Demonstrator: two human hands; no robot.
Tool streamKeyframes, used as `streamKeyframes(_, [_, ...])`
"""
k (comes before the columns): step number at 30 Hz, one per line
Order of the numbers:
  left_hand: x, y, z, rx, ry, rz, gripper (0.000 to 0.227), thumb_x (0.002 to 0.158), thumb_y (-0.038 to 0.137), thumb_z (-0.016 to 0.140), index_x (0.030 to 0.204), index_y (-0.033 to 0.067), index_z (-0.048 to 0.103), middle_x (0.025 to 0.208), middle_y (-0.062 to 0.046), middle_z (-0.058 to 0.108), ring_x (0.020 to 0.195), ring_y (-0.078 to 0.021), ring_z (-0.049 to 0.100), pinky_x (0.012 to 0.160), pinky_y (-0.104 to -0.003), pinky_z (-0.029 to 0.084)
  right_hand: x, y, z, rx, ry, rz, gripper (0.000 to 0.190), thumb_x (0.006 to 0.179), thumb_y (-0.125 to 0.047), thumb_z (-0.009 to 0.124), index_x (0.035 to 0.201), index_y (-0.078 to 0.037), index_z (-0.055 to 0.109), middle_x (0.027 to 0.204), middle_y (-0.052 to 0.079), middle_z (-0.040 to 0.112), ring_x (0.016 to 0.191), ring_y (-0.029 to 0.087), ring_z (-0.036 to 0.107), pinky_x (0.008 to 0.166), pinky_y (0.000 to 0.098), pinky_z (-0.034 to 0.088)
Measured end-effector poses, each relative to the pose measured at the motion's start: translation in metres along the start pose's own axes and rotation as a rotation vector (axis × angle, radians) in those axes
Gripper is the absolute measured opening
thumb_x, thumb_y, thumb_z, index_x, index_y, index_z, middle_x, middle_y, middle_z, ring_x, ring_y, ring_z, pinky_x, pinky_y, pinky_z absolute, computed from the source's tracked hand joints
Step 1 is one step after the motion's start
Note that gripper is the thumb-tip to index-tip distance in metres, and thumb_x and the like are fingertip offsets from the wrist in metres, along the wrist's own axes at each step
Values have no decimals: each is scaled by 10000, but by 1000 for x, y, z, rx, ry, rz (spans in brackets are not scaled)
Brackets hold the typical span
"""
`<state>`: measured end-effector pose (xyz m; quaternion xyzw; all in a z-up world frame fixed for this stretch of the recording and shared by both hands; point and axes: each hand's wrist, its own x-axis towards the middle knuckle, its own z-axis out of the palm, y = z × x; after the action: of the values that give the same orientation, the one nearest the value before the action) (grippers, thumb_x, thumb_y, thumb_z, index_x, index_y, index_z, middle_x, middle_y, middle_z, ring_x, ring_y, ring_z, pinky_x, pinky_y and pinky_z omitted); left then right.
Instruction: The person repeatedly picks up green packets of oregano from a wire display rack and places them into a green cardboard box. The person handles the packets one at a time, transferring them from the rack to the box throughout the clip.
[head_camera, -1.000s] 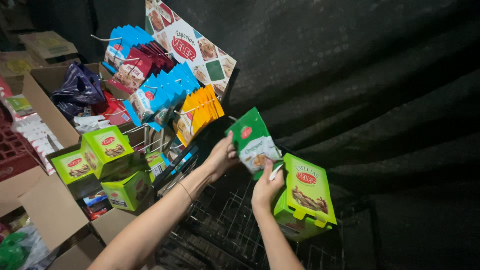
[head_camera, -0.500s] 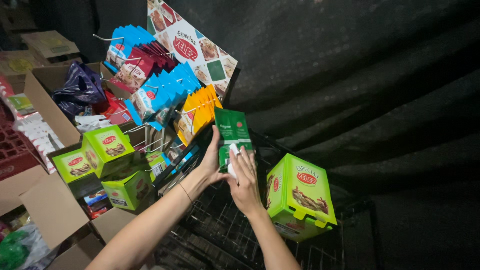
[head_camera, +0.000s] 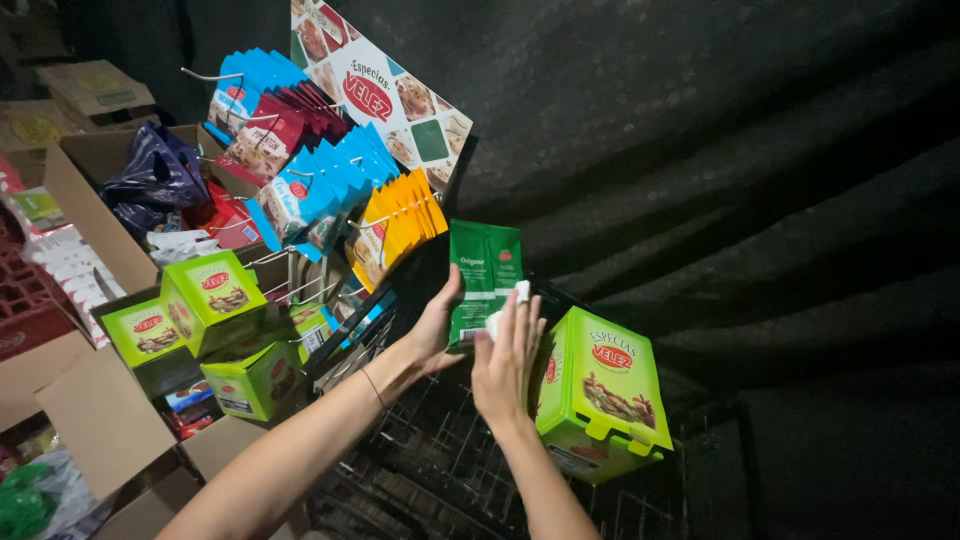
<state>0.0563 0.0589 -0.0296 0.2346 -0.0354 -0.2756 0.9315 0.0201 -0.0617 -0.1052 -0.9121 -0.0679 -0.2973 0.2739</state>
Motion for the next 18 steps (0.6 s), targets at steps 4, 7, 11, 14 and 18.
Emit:
streamKeyframes(4, [4,-9,-14,46,-3,-31,805,833,815,573,1101,72,728,991,-107,747,789,-217,740,757,-370,633,-3,4,13,-76,-23,-184,759,1066,-555,261,1631,-49,239,1676,251,210,1579,354,73,1256,499,-20])
streamKeyframes(7, [17,-20,-28,69,-20,-56,836,828,867,518,1031,84,730,924,-101,754,736,-191,744,707,-336,640,-3,-2,7,-154,-12,-358,721,1077,-491,338,1609,-7,282,1642,262,292,1575,382,136,1272,501,51])
streamKeyframes(11, [4,-22,-20,324,25,-67,873,842,907,409,1068,132,741,865,-59,726,725,-159,714,669,-293,600,0,1,5,-119,37,-424,766,1058,-543,305,1601,-3,308,1612,255,354,1558,405,206,1267,507,130])
streamKeyframes(14, [7,-23,-40,508,24,-124,898,820,904,444,1222,149,718,919,-48,717,764,-152,709,744,-313,611,4,4,1,-115,65,-344,904,999,-665,156,1606,-10,291,1632,238,329,1567,386,169,1270,502,83])
streamKeyframes(18, [-8,-17,0,752,-31,-109,703,916,719,555,1085,59,729,899,-87,724,794,-187,702,687,-290,585,7,12,2,-140,120,-240,1007,951,-746,36,1615,-27,274,1659,221,287,1586,343,106,1272,495,-23])
